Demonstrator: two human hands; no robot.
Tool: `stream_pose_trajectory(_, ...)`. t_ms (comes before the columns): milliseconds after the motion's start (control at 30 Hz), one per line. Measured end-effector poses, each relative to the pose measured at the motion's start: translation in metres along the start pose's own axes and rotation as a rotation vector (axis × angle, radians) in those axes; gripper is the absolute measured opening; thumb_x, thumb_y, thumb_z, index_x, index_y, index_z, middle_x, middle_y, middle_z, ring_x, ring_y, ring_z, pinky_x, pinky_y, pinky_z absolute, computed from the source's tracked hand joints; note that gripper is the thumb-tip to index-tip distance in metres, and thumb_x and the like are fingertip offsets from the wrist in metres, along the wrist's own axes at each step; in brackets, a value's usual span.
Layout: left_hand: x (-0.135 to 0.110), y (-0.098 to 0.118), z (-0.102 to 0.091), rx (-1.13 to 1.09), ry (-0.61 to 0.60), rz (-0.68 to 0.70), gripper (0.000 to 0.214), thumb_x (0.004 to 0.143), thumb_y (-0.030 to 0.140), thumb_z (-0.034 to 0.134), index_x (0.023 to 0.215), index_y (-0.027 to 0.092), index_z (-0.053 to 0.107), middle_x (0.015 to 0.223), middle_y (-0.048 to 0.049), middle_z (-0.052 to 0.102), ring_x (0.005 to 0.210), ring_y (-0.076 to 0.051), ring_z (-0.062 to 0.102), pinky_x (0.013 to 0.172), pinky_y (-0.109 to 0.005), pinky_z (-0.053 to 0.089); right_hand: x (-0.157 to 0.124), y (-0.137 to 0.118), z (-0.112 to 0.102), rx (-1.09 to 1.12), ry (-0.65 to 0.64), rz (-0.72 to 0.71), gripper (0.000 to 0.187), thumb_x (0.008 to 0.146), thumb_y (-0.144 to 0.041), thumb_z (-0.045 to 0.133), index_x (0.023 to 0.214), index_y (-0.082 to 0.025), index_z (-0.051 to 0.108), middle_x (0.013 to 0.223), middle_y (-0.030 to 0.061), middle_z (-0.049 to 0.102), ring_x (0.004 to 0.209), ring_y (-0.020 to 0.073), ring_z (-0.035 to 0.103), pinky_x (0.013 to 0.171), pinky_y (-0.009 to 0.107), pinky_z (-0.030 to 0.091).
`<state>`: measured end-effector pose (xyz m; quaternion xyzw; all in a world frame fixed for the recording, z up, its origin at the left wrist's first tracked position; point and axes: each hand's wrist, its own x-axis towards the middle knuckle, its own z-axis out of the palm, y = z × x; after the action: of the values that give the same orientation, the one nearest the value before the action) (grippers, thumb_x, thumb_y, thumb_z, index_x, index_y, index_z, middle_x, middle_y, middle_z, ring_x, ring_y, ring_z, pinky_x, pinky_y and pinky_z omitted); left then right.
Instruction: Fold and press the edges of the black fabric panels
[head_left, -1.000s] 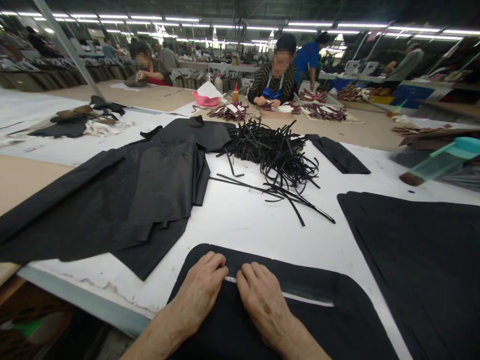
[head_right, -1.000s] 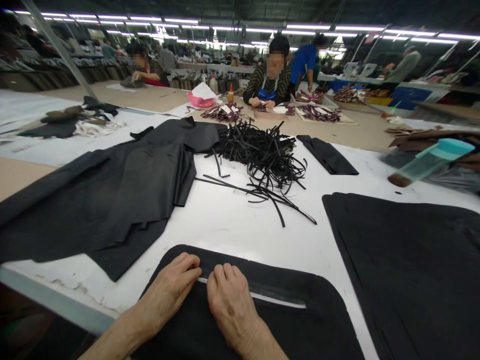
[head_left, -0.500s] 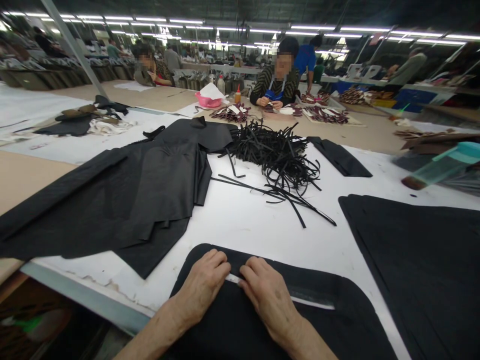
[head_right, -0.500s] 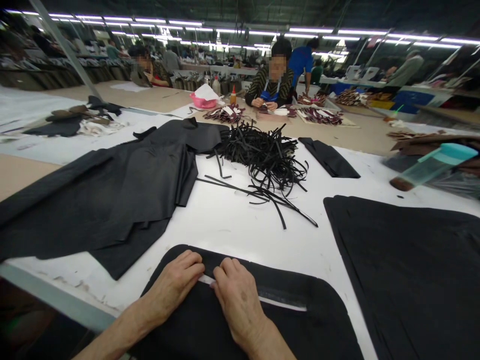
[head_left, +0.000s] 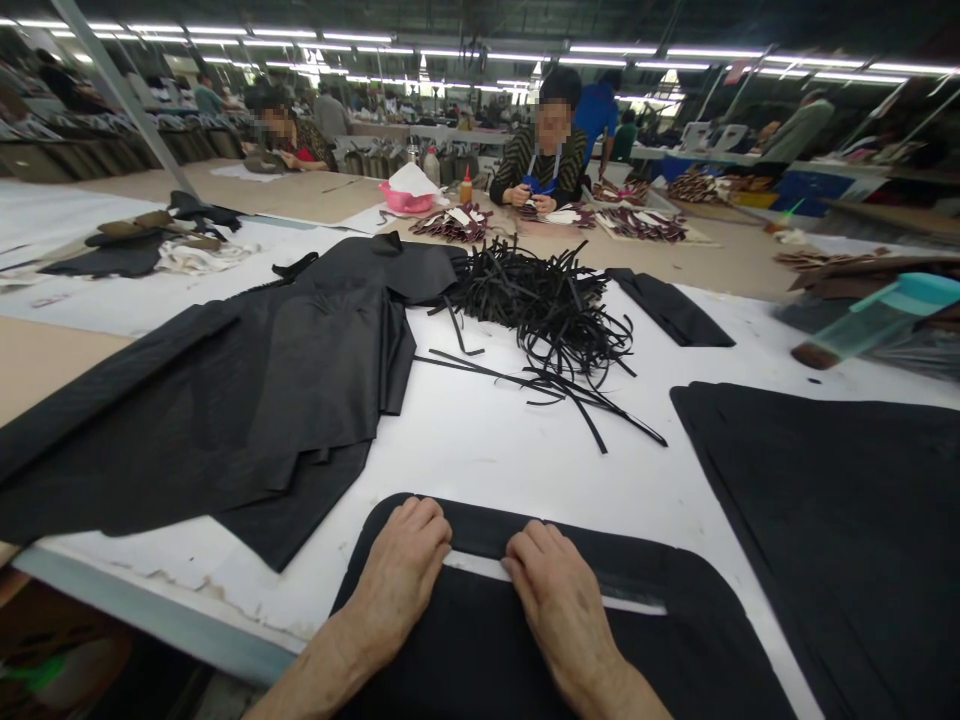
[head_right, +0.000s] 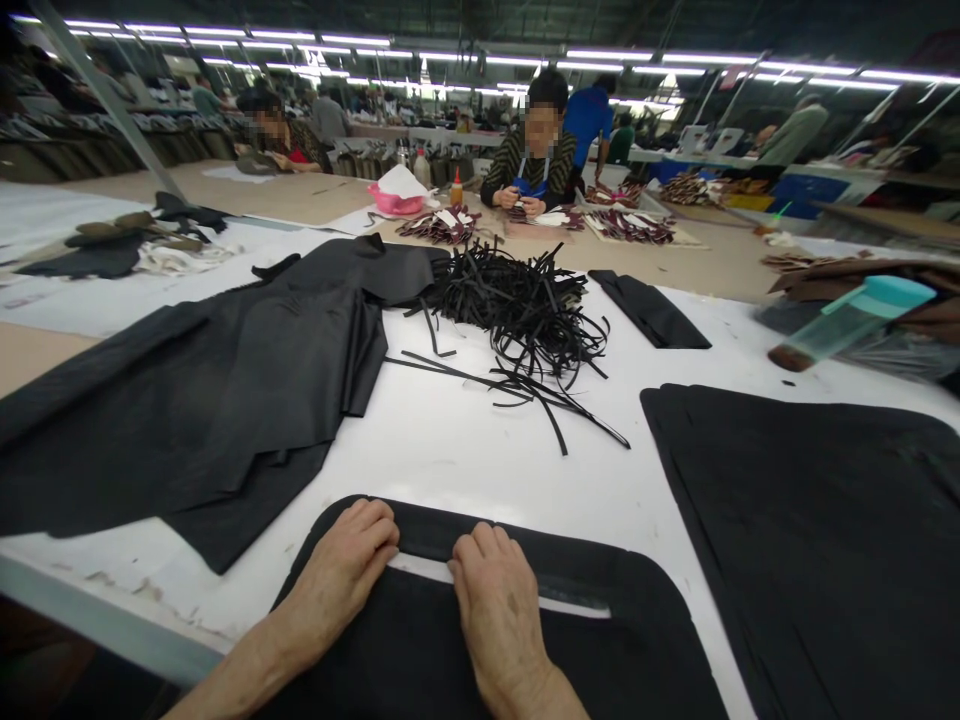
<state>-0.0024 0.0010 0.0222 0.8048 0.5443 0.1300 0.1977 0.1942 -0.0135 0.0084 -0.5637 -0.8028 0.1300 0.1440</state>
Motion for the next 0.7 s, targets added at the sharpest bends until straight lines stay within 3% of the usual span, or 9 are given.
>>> stream_pose_trajectory(167, -0.002, 0.007, 0.002, 0.044, 0.013, -0.057, 0.025, 0.089, 0.01, 0.033, 0.079, 0.018, 0.054, 0.089, -0.0046, 0.054, 0.084, -0.021, 0.047, 0.077, -0.039, 0.04, 0.002, -0.01, -0.001, -0.077, -0.004, 0.099, 0.018, 0.085, -0.009, 0.049, 0.073, -0.022, 0.053, 0.076, 0.0015, 0.054, 0.072, 0.0206, 0.048, 0.066, 0.033, 0.033)
stream_pose_trajectory(700, -0.002, 0.011, 0.013, 0.119, 0.084, -0.163, 0.017, 0.085, 0.007, 0.039, 0.076, 0.017, 0.051, 0.082, -0.0052, 0.053, 0.079, -0.022, 0.047, 0.075, -0.04, 0.042, 0.017, -0.018, -0.019, -0.158, -0.191, 0.22, 0.016, 0.085, -0.011, 0.051, 0.076, -0.021, 0.059, 0.08, 0.002, 0.061, 0.078, 0.0209, 0.054, 0.068, 0.032, 0.035)
